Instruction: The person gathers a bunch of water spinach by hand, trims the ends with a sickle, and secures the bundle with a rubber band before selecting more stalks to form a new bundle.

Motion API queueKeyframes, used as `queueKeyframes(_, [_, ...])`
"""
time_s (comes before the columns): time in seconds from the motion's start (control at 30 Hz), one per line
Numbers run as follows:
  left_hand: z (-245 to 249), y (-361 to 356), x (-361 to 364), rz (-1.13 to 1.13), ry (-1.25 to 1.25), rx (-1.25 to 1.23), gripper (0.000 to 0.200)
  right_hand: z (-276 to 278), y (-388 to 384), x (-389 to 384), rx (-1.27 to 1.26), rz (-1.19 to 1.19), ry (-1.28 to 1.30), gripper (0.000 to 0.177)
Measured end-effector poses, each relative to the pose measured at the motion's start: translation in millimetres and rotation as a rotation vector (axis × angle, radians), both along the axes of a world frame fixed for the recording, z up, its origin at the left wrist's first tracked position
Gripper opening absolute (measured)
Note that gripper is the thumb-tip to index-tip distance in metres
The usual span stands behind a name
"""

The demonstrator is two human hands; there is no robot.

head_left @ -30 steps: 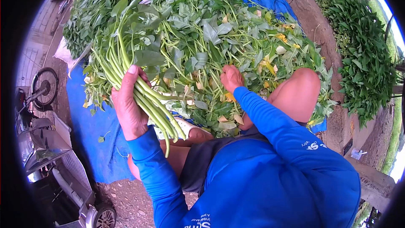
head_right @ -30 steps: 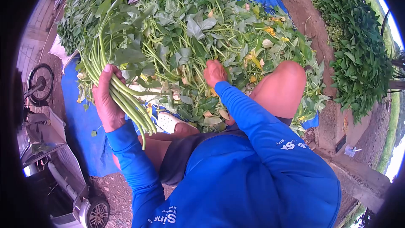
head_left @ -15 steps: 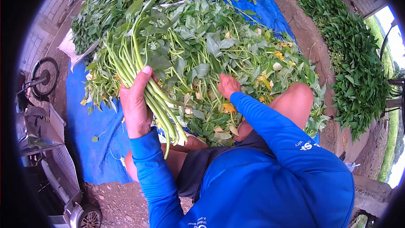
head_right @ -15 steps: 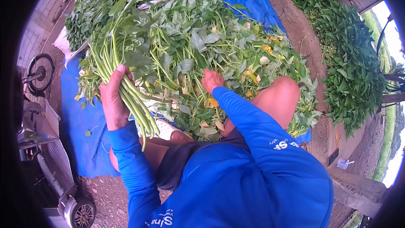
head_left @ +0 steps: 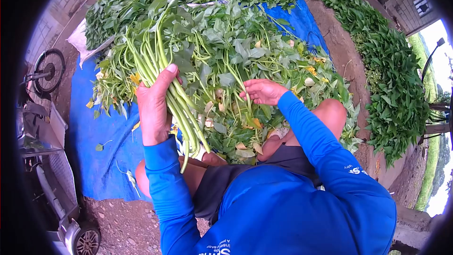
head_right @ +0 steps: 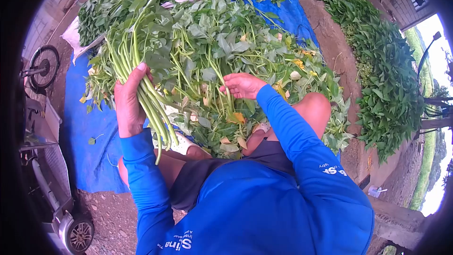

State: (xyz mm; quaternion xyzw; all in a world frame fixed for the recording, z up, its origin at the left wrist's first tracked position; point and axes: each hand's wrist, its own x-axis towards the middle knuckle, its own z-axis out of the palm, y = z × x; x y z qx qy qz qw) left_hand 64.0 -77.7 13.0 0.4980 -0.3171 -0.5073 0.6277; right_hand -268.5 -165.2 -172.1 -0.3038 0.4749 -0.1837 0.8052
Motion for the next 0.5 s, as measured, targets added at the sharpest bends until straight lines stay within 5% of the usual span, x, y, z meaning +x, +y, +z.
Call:
queueKeyframes(0.1, [1,3,0,0.009,-0.013,0.001,0.024,36,1,8,-0.107,-0.036,0.176,0.03])
queueKeyframes(0.2, [4,5,9,0.029,-0.016,0.01,0.023,102,6,7,-0.293,0.0,0.007,0.03])
queueKeyframes(0.4, [7,6,6,0.117,0.007,0.016,0.023,163,14,-11,-0.482,-0.029,0.096,0.029])
queueKeyframes(0.5, [3,14,9,0.002,-0.031,0.054,0.024,145,15,-32,-0.564,-0.015,0.215,0.026])
